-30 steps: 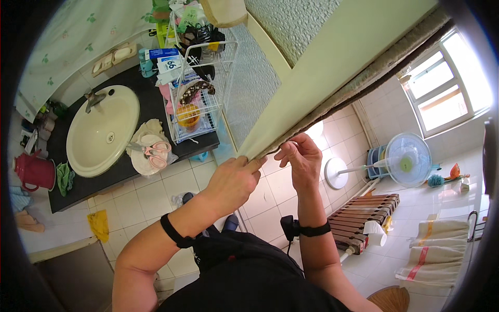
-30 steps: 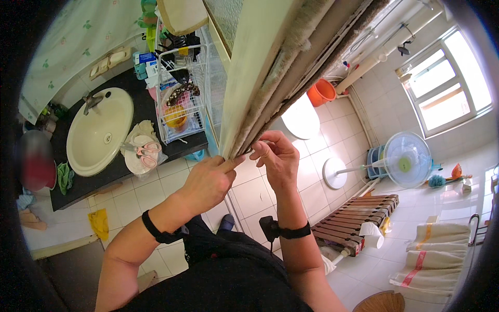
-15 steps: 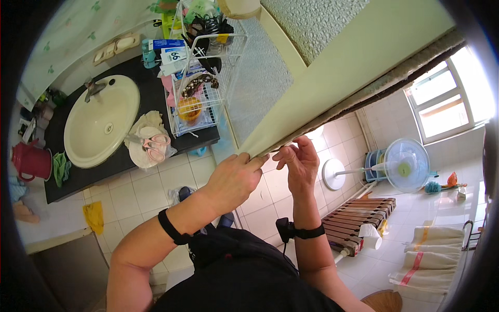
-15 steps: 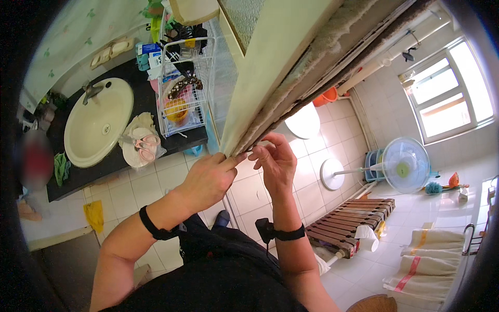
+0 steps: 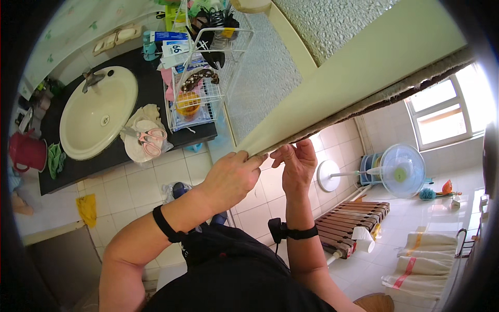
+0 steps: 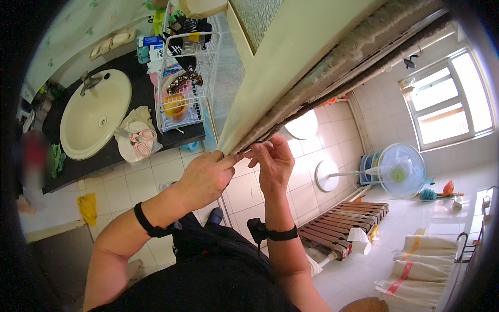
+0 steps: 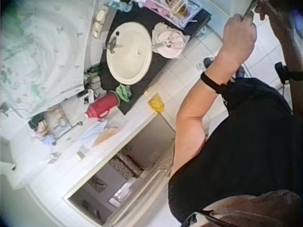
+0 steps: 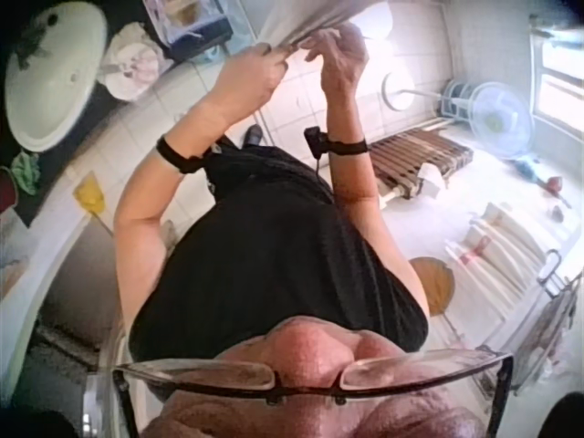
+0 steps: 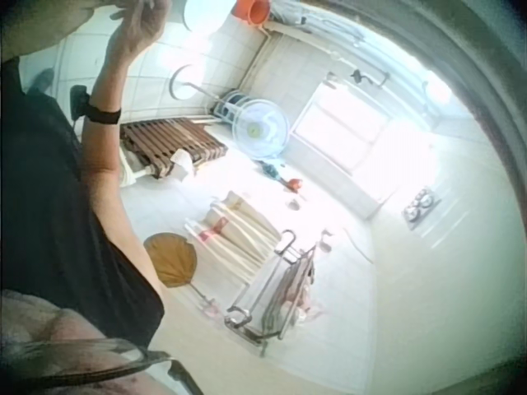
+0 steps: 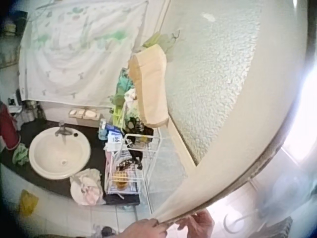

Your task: Repairing a sliding shower door by applying or adjusting weatherstripping tape on the frame.

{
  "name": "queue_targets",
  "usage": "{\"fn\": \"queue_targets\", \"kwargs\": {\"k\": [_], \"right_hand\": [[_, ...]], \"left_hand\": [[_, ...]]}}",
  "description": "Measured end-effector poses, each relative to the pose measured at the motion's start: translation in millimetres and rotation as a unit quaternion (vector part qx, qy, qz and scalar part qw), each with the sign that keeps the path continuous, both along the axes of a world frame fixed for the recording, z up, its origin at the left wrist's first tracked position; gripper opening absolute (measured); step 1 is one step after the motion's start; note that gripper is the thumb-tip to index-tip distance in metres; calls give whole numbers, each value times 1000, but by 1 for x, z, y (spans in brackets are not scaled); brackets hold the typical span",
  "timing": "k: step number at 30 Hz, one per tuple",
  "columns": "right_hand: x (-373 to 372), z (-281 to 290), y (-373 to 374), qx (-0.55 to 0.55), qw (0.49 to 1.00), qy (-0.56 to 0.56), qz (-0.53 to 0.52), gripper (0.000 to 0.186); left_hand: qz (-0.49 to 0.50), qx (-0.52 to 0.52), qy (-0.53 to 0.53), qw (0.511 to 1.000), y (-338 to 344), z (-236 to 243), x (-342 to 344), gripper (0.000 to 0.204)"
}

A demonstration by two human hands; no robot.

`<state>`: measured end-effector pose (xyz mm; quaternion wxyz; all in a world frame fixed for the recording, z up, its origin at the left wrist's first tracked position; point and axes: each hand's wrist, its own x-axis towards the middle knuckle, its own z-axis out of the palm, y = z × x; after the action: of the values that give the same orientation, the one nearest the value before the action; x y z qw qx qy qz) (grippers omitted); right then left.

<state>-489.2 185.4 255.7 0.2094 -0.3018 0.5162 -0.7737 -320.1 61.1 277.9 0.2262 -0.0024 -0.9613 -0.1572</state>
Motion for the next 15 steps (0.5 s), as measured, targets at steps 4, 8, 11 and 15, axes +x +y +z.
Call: {"fn": "queue_targets", "kwargs": {"k": [4, 8, 11, 15], "right_hand": [[1, 15, 3, 28, 999, -26, 20, 27], [3, 23, 3, 41, 999, -20, 17, 25], [1, 20, 1, 38, 999, -23, 20, 25], [1, 22, -1, 26, 999, -25, 14, 25]], "left_hand": [[2, -2, -8, 1000, -1, 0, 1, 11], [2, -1, -8, 1000, 0, -2, 2, 12], [1, 3, -15, 1000, 0, 0, 3, 13], [3, -3, -26, 1000, 2, 1, 1, 14]]}}
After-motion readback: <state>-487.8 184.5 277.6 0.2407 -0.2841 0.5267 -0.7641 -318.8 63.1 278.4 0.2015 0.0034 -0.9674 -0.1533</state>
